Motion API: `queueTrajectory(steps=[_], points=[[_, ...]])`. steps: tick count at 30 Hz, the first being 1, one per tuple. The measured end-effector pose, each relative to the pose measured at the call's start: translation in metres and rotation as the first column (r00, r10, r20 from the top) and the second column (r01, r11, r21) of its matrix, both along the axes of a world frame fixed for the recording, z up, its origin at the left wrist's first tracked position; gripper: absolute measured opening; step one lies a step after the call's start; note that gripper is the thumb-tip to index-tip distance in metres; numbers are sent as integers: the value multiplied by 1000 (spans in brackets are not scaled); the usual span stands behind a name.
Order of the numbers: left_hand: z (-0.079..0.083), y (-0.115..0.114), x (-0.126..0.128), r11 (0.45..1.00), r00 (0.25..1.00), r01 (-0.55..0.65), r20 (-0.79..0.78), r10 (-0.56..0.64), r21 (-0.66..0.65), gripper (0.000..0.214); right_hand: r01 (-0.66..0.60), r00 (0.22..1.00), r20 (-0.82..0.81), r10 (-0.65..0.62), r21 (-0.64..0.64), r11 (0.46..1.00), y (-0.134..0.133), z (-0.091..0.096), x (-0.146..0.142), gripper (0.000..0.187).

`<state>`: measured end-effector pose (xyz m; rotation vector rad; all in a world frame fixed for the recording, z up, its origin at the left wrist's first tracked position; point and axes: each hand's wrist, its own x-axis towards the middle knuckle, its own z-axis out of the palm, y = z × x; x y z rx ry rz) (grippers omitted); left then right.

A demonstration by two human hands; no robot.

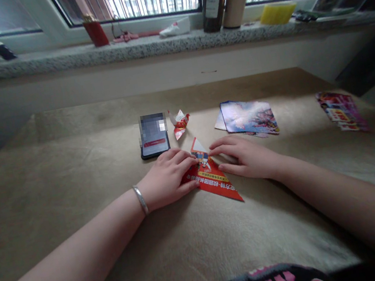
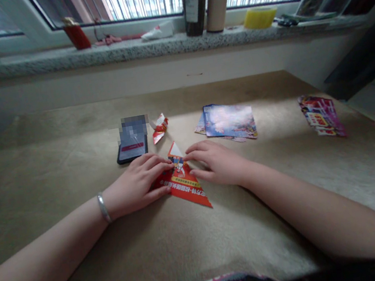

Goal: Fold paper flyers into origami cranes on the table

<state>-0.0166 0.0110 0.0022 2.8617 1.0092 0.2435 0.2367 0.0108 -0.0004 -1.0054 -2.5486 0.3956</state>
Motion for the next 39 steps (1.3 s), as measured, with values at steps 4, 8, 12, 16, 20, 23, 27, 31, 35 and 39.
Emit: queueTrajectory(steps=[4, 8, 12, 16, 20, 23, 27, 31, 35, 39], points=[[2, -3, 4, 998, 998, -59, -8, 59, 20, 39, -50, 999, 3, 50, -25, 998, -5, 4, -6, 27], [4, 1, -1, 998, 999, 41, -26, -42, -46, 49, -80, 996, 39, 81, -22, 997, -8, 4, -6, 30], [3, 5, -4, 996, 998, 45, -32, -48, -79, 45, -82, 995, 53, 82, -6, 997, -8, 2, -4, 32], [1, 4, -2, 998, 1000, 15, -16, -16, -63, 44, -74, 996, 46, 75, -8, 997, -8, 3, -5, 32], [1, 3, 1, 1000, 1000, 11, -4, -11, -20, 38, -60, 997, 55, 61, -12, 998, -10, 5, -7, 32], [1, 3, 2, 1000, 1000, 22, 9, -22, -3, 34, -52, 995, 81, 53, -16, 999, -11, 6, -9, 37], [-2, 5, 2, 1000, 999, 25, 28, -26, 14, 31, -55, 993, 104, 58, -30, 998, -15, 9, -13, 45], [-3, 5, 3, 999, 999, 23, 45, -25, 31, 29, -48, 990, 130, 49, -4, 999, -20, 13, -18, 44], [-3, 4, 3, 999, 999, 17, 39, -19, 42, 31, -27, 986, 165, 21, 33, 999, -23, 12, -22, 42], [-4, 5, 3, 998, 999, 23, 28, -25, 64, 34, -35, 975, 221, 14, 91, 995, -24, 10, -23, 34]])
